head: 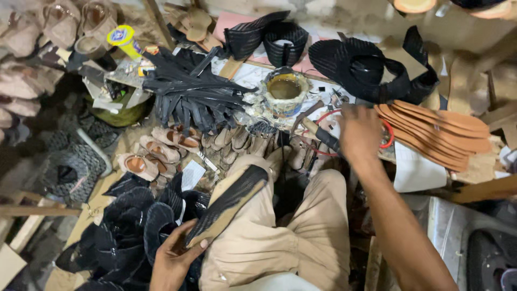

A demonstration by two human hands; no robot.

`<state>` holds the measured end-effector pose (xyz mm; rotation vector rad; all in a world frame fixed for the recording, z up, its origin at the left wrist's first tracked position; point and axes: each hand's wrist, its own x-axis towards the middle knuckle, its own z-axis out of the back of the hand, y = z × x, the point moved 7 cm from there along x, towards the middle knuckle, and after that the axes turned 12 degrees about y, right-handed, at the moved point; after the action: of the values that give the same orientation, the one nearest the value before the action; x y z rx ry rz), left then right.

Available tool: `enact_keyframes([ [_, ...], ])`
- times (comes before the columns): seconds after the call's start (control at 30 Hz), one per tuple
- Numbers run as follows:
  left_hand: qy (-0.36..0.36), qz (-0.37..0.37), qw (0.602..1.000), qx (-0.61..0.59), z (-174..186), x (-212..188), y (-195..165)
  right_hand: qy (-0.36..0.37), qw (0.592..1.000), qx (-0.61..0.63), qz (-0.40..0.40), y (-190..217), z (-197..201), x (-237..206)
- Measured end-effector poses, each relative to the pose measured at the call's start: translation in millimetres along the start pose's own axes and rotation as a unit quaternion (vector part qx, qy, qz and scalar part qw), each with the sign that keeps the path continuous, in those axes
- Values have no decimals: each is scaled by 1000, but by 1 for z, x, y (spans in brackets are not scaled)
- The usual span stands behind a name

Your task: The person sits on the floor of a shoe workshop and assembles shoes by hand. They apply glue from a container to the insole, fit the black woven upper over the insole, press the edges down, and use a hammer to tap and secure the upper to the sole, handling several shoe parts one at a time.

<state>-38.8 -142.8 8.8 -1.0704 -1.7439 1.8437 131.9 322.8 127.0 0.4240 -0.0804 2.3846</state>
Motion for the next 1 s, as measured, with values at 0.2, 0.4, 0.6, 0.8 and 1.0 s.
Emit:
enact_keyframes([
  [0.2, 49, 165, 953, 249, -11, 23, -30, 48, 997, -43, -37, -37, -20, 27],
  [0.4, 147, -11, 985, 90, -37, 62, -59, -27, 805, 592, 29, -26, -3, 7],
  [0.6, 158, -33, 980, 118, -56, 83, -77, 228, 678, 693, -87, 93, -16, -57],
  [0.8, 107, -80, 925, 357, -69, 72, -94, 482, 833, 201, 184, 198, -29, -105],
  [1.0, 105, -100, 925, 351, -75, 59, -97, 385, 874, 151, 256, 225, -15, -106],
])
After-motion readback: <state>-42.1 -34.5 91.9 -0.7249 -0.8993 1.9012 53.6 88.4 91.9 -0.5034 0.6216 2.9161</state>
